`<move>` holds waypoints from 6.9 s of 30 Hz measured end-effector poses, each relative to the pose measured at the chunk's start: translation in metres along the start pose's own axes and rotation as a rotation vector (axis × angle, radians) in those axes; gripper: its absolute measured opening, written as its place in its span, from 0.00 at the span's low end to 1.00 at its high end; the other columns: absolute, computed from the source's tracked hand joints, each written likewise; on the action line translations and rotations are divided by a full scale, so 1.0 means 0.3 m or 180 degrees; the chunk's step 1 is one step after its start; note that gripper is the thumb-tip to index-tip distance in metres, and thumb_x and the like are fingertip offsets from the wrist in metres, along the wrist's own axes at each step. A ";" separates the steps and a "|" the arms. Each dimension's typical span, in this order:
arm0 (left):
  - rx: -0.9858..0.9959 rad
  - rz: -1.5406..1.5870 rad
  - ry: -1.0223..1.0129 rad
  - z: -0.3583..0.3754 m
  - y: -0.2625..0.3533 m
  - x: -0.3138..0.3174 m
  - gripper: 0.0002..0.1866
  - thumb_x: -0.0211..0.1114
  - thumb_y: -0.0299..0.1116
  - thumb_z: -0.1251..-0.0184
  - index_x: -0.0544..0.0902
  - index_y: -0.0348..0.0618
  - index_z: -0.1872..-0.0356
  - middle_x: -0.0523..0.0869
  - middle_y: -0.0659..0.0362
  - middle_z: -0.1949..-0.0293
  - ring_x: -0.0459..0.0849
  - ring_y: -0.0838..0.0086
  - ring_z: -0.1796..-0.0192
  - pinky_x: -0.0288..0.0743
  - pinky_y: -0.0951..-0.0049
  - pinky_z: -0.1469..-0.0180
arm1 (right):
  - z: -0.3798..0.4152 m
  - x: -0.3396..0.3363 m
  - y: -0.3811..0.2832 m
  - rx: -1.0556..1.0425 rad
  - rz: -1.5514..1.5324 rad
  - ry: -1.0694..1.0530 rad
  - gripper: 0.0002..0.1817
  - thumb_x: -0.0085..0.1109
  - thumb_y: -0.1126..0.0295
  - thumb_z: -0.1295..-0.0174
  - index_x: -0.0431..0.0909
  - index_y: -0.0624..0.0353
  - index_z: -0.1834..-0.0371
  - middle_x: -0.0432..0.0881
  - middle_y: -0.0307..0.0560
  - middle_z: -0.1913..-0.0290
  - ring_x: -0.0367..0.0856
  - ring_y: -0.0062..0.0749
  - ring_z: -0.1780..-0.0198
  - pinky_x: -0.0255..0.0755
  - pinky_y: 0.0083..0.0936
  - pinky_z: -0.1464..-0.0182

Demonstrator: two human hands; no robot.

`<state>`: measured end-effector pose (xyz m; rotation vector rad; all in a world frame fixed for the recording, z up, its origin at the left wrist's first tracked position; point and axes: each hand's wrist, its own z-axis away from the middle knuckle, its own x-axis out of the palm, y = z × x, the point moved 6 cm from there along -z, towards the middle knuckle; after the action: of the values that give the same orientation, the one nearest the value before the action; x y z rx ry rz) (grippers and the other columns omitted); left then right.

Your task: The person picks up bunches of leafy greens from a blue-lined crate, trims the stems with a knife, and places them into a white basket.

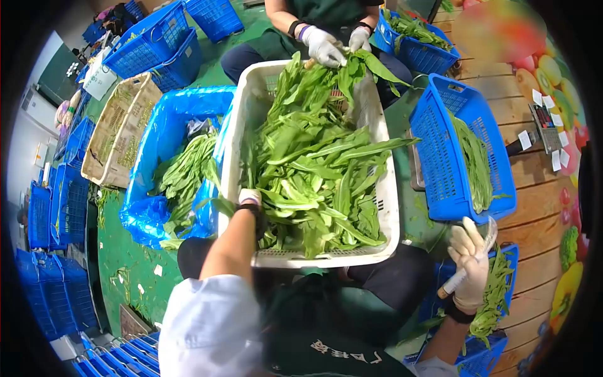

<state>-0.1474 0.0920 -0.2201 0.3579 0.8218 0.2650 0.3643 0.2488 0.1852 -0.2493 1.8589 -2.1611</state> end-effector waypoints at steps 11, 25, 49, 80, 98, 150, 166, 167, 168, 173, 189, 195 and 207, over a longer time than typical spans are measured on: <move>0.1465 0.3461 -0.2225 0.727 0.287 -0.352 0.17 0.63 0.28 0.38 0.79 0.39 0.47 0.86 0.58 0.57 0.84 0.70 0.56 0.78 0.70 0.54 | 0.003 0.643 0.131 0.0664 -0.0895 -0.1864 0.35 0.45 0.82 0.44 0.56 0.62 0.28 0.76 0.55 0.40 0.83 0.28 0.57 0.81 0.17 0.64; 0.2183 0.0237 -0.0056 0.469 0.309 -0.927 0.24 0.64 0.51 0.43 0.86 0.37 0.64 0.87 0.48 0.70 0.87 0.59 0.63 0.78 0.63 0.56 | 0.174 0.714 0.614 0.1679 -0.0153 -0.0623 0.35 0.50 0.80 0.52 0.63 0.67 0.33 0.80 0.58 0.54 0.81 0.30 0.71 0.77 0.18 0.70; 0.2097 -0.1866 0.1660 -0.571 0.130 -0.628 0.07 0.59 0.30 0.41 0.84 0.43 0.72 0.84 0.50 0.60 0.84 0.57 0.54 0.78 0.63 0.56 | 0.158 0.690 0.681 0.2044 0.0733 0.0123 0.18 0.49 0.69 0.36 0.74 0.64 0.44 0.82 0.54 0.73 0.70 0.29 0.88 0.64 0.24 0.91; 0.3152 0.0886 -0.0903 1.201 0.368 -0.529 0.31 0.74 0.44 0.56 0.76 0.34 0.53 0.85 0.47 0.61 0.84 0.62 0.56 0.76 0.68 0.51 | 0.168 0.660 0.073 -0.2011 0.1585 -0.0666 0.11 0.61 0.75 0.46 0.81 0.61 0.59 0.82 0.52 0.64 0.83 0.41 0.65 0.78 0.31 0.63; 0.4216 0.0781 0.0587 1.275 0.374 -0.659 0.38 0.77 0.44 0.60 0.74 0.38 0.46 0.82 0.45 0.57 0.82 0.51 0.54 0.76 0.62 0.50 | 0.140 0.678 0.216 0.1348 -0.0596 -0.1819 0.24 0.58 0.48 0.37 0.78 0.64 0.59 0.85 0.60 0.71 0.75 0.25 0.81 0.66 0.16 0.79; 0.2687 0.2623 -0.2101 1.154 0.197 -0.337 0.19 0.70 0.30 0.40 0.77 0.38 0.48 0.84 0.56 0.56 0.81 0.77 0.59 0.77 0.75 0.57 | 0.116 0.738 0.360 0.0242 -0.1749 -0.1266 0.11 0.56 0.68 0.37 0.78 0.59 0.54 0.83 0.36 0.66 0.78 0.23 0.70 0.72 0.21 0.68; 0.0729 0.5434 -0.3850 1.210 0.229 -0.199 0.24 0.57 0.47 0.33 0.78 0.39 0.45 0.83 0.49 0.48 0.82 0.61 0.48 0.75 0.58 0.41 | 0.198 0.830 0.359 0.0247 -0.3088 -0.0728 0.23 0.66 0.57 0.41 0.74 0.58 0.47 0.80 0.40 0.53 0.81 0.30 0.55 0.79 0.30 0.53; -0.0068 0.5801 -0.4564 1.210 0.215 -0.176 0.25 0.57 0.47 0.34 0.77 0.38 0.43 0.81 0.48 0.45 0.80 0.59 0.45 0.73 0.56 0.39 | 0.201 0.830 0.346 0.0156 -0.3045 -0.0696 0.23 0.64 0.58 0.40 0.74 0.58 0.47 0.80 0.40 0.53 0.81 0.30 0.55 0.78 0.30 0.52; 0.0242 0.5621 -0.4300 1.179 0.207 -0.172 0.27 0.57 0.50 0.33 0.76 0.39 0.42 0.81 0.48 0.45 0.79 0.58 0.44 0.72 0.55 0.38 | 0.198 0.830 0.331 0.0062 -0.3001 -0.0667 0.22 0.63 0.59 0.39 0.74 0.58 0.46 0.80 0.41 0.52 0.81 0.31 0.54 0.78 0.30 0.51; 0.0727 0.5450 -0.4243 0.957 0.111 -0.100 0.25 0.61 0.46 0.31 0.73 0.38 0.43 0.81 0.53 0.49 0.83 0.64 0.51 0.78 0.69 0.50 | 0.129 0.752 0.279 -0.1509 -0.0081 -0.0485 0.15 0.53 0.74 0.38 0.74 0.62 0.47 0.83 0.44 0.55 0.82 0.33 0.59 0.76 0.27 0.55; 0.1656 0.5491 -0.2592 1.218 0.164 -0.325 0.22 0.63 0.26 0.36 0.72 0.41 0.41 0.80 0.56 0.48 0.80 0.64 0.47 0.75 0.59 0.42 | 0.162 0.841 0.448 0.0275 -0.2820 -0.1046 0.22 0.57 0.62 0.36 0.69 0.57 0.41 0.77 0.42 0.46 0.77 0.35 0.46 0.72 0.36 0.41; 0.1292 0.6135 -0.2659 1.139 0.163 -0.326 0.16 0.57 0.26 0.31 0.72 0.39 0.44 0.80 0.55 0.48 0.81 0.64 0.47 0.77 0.59 0.43 | 0.132 0.826 0.520 0.1472 -0.2282 -0.1204 0.17 0.59 0.51 0.39 0.76 0.51 0.57 0.79 0.40 0.67 0.78 0.29 0.71 0.73 0.32 0.80; 0.1729 0.2746 -0.2046 1.271 0.105 -0.181 0.23 0.51 0.49 0.27 0.75 0.40 0.45 0.80 0.54 0.54 0.79 0.70 0.57 0.76 0.67 0.55 | 0.284 0.732 0.472 0.1512 -0.1754 -0.1216 0.10 0.64 0.61 0.39 0.77 0.53 0.62 0.79 0.35 0.73 0.76 0.21 0.79 0.66 0.18 0.82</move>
<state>0.1006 0.0220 0.0679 1.2400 0.0414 0.6840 0.1968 0.0798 0.0479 -1.0792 1.1091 -2.5786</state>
